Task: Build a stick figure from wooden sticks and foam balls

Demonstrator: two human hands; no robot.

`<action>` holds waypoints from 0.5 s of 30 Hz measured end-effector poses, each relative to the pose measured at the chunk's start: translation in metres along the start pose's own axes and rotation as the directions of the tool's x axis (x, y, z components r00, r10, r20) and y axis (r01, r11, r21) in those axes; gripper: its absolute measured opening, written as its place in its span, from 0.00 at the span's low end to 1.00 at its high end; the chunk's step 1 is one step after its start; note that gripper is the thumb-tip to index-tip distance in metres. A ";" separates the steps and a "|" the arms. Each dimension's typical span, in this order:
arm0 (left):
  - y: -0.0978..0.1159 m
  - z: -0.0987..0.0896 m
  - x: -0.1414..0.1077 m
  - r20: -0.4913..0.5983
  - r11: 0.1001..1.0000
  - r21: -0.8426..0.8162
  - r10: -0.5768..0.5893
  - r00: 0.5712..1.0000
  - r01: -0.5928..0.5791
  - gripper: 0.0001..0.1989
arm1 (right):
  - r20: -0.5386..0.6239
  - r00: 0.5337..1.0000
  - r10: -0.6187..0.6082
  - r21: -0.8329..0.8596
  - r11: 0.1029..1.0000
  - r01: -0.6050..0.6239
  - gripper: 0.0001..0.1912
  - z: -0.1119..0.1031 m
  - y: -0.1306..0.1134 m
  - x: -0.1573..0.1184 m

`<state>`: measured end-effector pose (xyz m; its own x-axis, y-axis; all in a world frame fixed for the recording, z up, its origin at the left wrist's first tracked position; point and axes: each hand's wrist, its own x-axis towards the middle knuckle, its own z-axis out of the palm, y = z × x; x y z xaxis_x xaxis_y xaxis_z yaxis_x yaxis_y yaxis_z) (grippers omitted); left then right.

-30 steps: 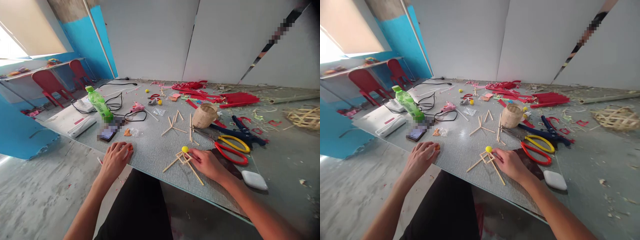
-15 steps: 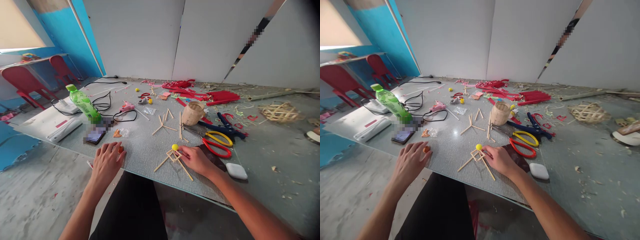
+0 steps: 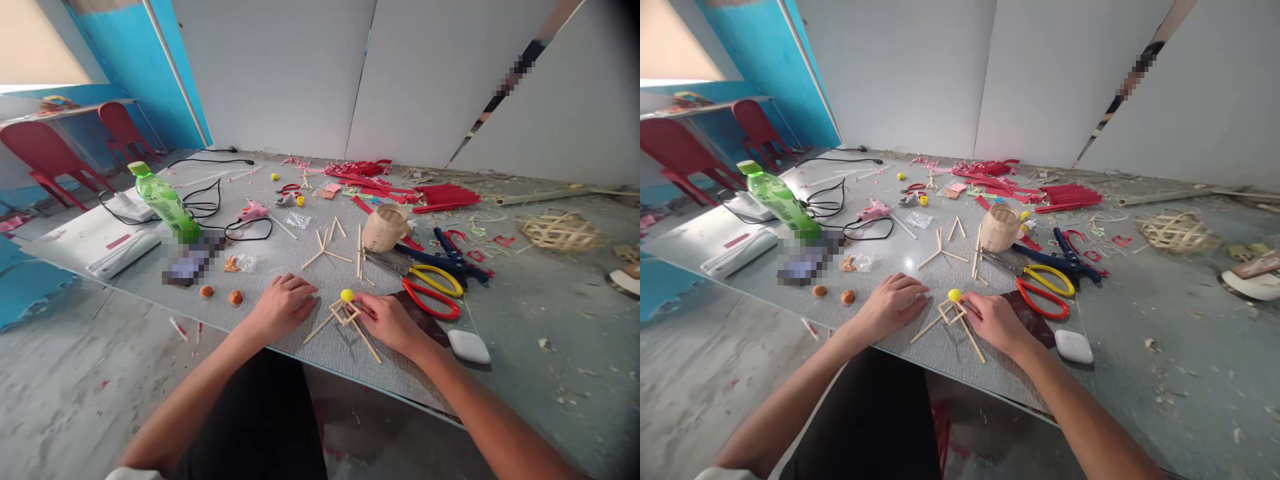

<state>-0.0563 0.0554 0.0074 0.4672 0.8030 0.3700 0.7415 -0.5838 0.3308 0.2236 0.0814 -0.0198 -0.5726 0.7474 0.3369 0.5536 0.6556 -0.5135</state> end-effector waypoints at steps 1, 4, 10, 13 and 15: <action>0.002 0.004 0.000 -0.009 1.000 -0.027 0.006 1.000 -0.006 0.10 | 0.004 1.000 -0.005 -0.003 1.000 0.005 0.08 0.000 0.000 0.000; 0.006 0.015 -0.001 -0.033 0.997 -0.073 0.022 0.999 -0.025 0.10 | -0.007 1.000 -0.020 -0.027 0.999 0.020 0.09 0.001 0.003 0.000; 0.010 0.018 -0.002 -0.085 0.996 -0.074 0.048 0.995 -0.054 0.11 | -0.006 0.999 -0.032 -0.025 0.999 0.032 0.11 0.001 0.002 -0.001; 0.013 0.015 -0.004 -0.072 0.997 0.001 0.074 0.995 -0.074 0.12 | -0.011 1.000 -0.018 -0.026 1.000 0.018 0.11 0.000 0.000 0.000; 0.015 0.015 -0.005 -0.066 0.997 0.045 0.063 0.996 -0.061 0.13 | -0.004 1.000 0.000 -0.023 1.000 0.000 0.11 -0.001 -0.002 0.000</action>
<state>-0.0409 0.0444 -0.0023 0.4805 0.7547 0.4468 0.7327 -0.6254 0.2684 0.2230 0.0799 -0.0184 -0.5703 0.7478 0.3398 0.5672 0.6578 -0.4956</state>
